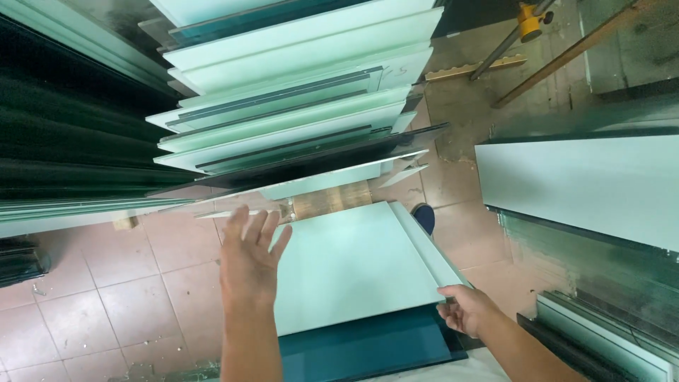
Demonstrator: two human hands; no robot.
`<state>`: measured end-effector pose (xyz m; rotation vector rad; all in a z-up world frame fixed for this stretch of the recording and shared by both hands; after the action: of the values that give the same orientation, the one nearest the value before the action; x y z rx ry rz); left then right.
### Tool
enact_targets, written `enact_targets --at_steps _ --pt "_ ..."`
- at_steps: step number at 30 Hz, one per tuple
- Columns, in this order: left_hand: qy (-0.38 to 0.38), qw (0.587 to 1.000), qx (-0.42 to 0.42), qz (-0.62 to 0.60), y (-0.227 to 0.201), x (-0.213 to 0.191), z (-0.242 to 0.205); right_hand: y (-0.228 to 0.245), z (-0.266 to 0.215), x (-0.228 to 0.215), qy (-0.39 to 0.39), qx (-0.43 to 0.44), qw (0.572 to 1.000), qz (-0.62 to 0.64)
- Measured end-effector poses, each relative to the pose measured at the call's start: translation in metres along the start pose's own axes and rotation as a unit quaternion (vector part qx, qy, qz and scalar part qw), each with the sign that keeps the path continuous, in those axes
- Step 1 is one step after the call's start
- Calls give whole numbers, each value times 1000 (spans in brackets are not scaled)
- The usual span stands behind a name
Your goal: The person is sorting and storing various glass panes by picking them up from a stack and placing them into a vertical storage rack.
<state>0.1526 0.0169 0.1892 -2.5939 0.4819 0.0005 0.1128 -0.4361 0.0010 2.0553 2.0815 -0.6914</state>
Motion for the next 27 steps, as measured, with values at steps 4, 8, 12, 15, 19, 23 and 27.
enact_targets --at_steps 4,8,12,15,19,23,27 --pt "-69 996 -41 49 68 -34 -12 -3 11 11 -13 23 999 37" --pt "-246 925 -92 276 163 -99 11 1 22 21 -56 -36 998 8" --pt "-278 882 -60 375 214 -134 27 18 17 23 -70 -77 994 41" --pt "-338 903 -147 222 197 -120 25 15 -8 28 -70 -62 994 62" --pt "-337 906 -169 190 185 -111 40 27 -12 33 -76 -79 992 59" --pt "-343 905 -194 163 176 -105 33 20 -10 43 -81 -82 991 61" --pt "-331 908 -220 132 154 -91 29 32 -9 40 -94 -101 988 72"
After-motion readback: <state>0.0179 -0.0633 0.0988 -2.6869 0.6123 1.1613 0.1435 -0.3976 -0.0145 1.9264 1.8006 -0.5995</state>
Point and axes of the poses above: each hand's wrist, its own z-axis towards the middle knuckle, its own x-axis out of the palm, y = z × x, the point moved 5 cm from there along z, towards the middle knuckle, and after that the axes turned 4 degrees about z, right-handed, at the moved point
